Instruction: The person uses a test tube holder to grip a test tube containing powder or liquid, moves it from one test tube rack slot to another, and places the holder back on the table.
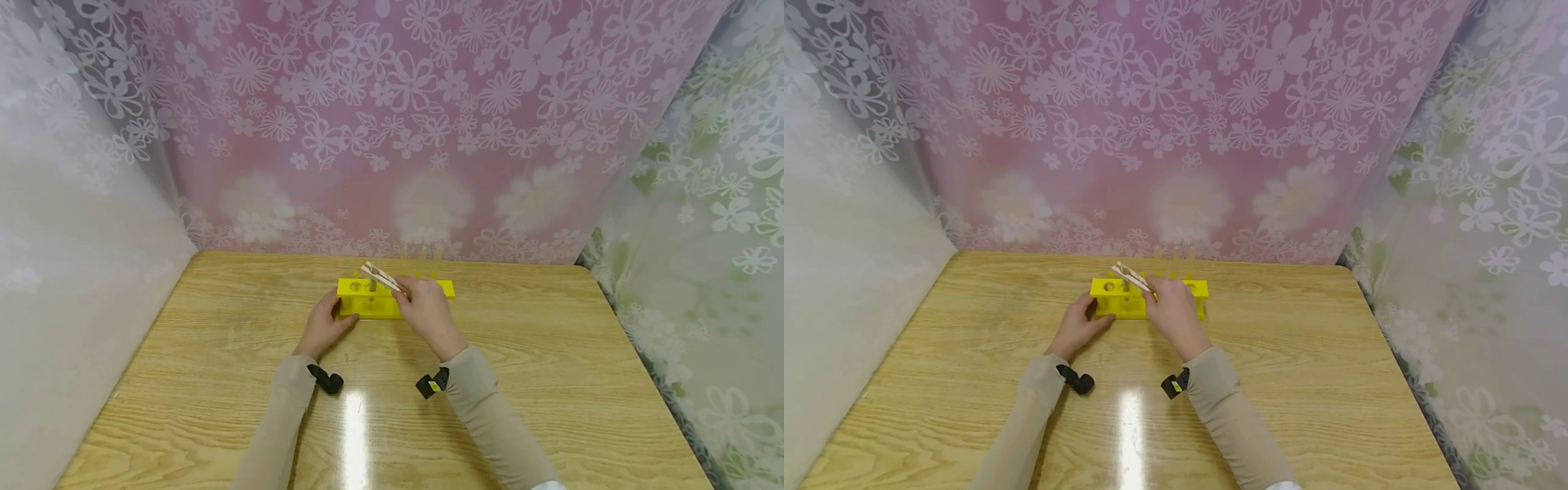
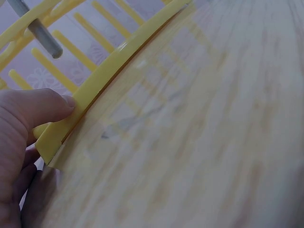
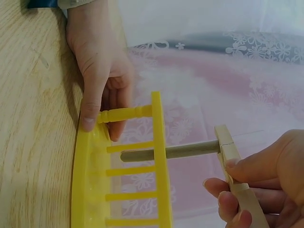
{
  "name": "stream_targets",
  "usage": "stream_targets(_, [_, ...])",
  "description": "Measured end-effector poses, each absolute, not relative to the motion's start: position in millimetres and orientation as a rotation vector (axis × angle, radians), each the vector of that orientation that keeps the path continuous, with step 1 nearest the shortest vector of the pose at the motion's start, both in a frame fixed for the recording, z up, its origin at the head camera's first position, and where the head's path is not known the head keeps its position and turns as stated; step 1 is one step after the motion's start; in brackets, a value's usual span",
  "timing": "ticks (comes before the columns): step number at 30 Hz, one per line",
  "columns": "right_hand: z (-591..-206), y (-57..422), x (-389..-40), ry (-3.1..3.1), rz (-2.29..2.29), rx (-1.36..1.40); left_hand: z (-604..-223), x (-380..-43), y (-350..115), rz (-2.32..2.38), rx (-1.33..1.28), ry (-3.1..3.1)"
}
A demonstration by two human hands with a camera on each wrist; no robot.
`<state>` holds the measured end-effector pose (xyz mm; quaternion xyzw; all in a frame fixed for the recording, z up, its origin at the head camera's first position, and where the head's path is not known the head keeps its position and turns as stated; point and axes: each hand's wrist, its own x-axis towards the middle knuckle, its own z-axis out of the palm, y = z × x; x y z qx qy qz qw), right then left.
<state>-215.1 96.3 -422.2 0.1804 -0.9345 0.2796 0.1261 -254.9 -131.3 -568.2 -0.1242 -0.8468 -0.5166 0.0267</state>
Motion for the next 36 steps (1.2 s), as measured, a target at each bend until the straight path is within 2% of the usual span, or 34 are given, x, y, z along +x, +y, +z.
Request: stream_targets(36, [-400, 98, -206, -2.62, 0.891, 0.538, -569, -255, -132, -1.553, -0.395, -2.613])
